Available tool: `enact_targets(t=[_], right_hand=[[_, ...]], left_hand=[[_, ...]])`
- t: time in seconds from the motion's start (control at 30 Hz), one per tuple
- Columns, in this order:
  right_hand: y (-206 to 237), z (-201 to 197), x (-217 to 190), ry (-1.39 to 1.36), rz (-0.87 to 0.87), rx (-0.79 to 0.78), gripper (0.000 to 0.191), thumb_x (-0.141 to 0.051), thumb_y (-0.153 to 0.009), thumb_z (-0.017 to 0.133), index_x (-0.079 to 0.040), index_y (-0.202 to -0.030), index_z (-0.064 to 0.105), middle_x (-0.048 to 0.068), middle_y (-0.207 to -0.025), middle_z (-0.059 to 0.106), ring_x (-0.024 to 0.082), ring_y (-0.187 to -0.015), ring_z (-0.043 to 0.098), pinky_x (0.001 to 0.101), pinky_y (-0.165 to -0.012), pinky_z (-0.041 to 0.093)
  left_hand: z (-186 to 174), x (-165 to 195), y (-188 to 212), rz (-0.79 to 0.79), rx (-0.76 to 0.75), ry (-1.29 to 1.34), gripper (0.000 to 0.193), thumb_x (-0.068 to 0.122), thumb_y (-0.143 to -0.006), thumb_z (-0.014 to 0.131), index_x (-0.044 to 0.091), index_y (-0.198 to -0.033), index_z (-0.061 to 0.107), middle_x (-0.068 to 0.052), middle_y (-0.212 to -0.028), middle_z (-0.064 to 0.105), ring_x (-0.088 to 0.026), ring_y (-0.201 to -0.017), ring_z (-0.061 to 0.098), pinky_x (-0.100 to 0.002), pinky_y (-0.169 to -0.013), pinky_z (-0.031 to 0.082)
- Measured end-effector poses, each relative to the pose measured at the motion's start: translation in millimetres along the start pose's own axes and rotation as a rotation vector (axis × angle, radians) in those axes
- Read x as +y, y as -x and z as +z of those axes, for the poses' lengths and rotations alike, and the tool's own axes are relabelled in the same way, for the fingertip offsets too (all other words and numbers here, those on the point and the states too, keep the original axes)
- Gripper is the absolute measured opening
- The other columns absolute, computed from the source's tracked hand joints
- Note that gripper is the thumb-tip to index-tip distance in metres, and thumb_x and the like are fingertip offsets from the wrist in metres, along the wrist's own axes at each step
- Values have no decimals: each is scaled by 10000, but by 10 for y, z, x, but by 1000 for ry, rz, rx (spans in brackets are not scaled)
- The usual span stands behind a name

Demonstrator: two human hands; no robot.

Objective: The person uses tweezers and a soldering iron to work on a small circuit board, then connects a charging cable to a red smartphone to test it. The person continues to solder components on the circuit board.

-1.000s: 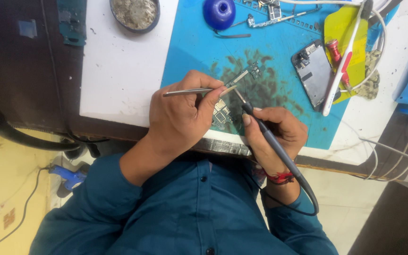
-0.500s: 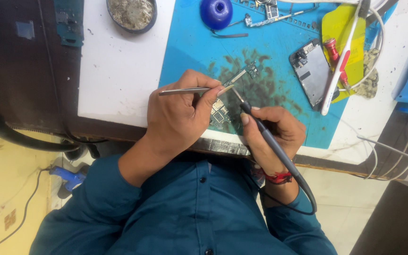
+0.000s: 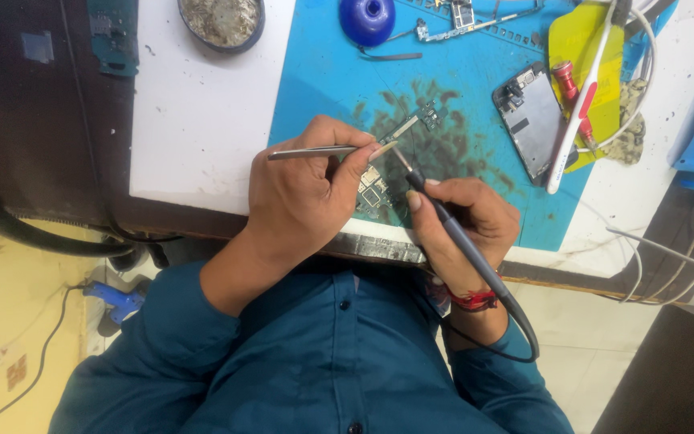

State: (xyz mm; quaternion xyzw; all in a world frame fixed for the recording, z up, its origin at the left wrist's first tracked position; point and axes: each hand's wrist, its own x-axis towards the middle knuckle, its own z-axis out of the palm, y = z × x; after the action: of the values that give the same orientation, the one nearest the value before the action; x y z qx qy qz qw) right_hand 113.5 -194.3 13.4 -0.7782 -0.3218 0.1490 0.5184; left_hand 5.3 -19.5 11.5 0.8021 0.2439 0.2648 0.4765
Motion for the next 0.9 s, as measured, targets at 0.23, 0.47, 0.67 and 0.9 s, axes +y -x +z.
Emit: enact_targets(t=[0.23, 0.47, 0.67, 0.9], right_hand=[[0, 4, -7, -29, 17, -7, 149, 2, -926, 811, 7, -1032, 707, 46, -876, 698, 49, -728, 620, 194, -631, 455], [7, 2, -13, -43, 67, -1, 148, -3, -917, 808, 4, -1010, 693, 29, -831, 693, 32, -708, 601, 192, -619, 440], [16, 0, -2, -55, 53, 5, 142, -8, -934, 798, 10, -1014, 682, 23, -850, 696, 30, -731, 599, 193, -644, 452], [17, -5, 8, -17, 13, 10, 146, -7, -940, 801, 13, -1024, 684, 29, -861, 695, 31, -743, 587, 191, -656, 441]], left_hand=[[2, -6, -6, 5, 3, 14, 120, 165, -1027, 731, 72, -1007, 658, -23, -685, 675, -116, -549, 653, -269, -496, 461], [-5, 4, -3, 5, 6, 6, 121, 166, -1029, 732, 71, -1008, 660, -27, -685, 669, -121, -553, 650, -272, -507, 463], [-3, 0, -6, 4, 3, 2, 124, 168, -1027, 734, 71, -1004, 661, -22, -658, 656, -123, -540, 642, -275, -496, 451], [4, -6, 0, 3, 6, 12, 122, 165, -1031, 729, 71, -1001, 658, -24, -685, 673, -123, -557, 659, -269, -503, 463]])
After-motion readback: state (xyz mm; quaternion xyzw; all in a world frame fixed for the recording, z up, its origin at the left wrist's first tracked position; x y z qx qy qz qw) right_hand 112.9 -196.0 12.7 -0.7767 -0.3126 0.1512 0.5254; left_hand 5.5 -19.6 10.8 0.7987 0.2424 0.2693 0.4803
